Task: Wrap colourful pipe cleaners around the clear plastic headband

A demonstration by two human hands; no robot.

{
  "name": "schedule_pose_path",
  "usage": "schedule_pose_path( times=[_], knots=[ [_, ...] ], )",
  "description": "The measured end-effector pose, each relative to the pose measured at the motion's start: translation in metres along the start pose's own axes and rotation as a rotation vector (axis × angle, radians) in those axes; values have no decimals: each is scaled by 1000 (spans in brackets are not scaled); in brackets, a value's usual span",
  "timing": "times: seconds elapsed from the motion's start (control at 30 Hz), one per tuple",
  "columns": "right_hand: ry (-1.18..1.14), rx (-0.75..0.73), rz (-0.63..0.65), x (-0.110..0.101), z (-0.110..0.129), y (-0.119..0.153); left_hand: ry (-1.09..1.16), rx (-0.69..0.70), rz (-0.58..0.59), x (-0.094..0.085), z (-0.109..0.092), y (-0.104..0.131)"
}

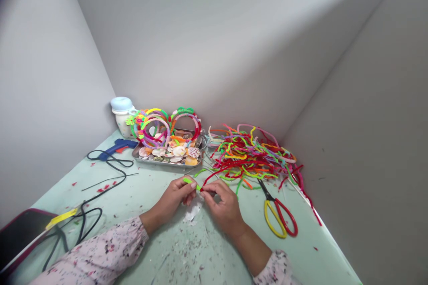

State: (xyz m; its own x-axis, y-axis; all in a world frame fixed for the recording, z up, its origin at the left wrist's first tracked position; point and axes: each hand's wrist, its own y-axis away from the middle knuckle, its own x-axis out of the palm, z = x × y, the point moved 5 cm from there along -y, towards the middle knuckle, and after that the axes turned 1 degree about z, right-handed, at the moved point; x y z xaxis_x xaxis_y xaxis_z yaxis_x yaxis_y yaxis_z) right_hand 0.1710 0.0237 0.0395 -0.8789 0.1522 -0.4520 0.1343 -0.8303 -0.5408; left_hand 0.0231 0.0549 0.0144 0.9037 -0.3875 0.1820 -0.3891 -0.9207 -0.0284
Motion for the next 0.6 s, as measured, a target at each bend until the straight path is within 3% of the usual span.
schedule_pose_path(
  times=[0.6],
  knots=[
    [13, -27, -32, -1, 0, 0, 1, -4, -5, 1, 0, 0]
  ],
)
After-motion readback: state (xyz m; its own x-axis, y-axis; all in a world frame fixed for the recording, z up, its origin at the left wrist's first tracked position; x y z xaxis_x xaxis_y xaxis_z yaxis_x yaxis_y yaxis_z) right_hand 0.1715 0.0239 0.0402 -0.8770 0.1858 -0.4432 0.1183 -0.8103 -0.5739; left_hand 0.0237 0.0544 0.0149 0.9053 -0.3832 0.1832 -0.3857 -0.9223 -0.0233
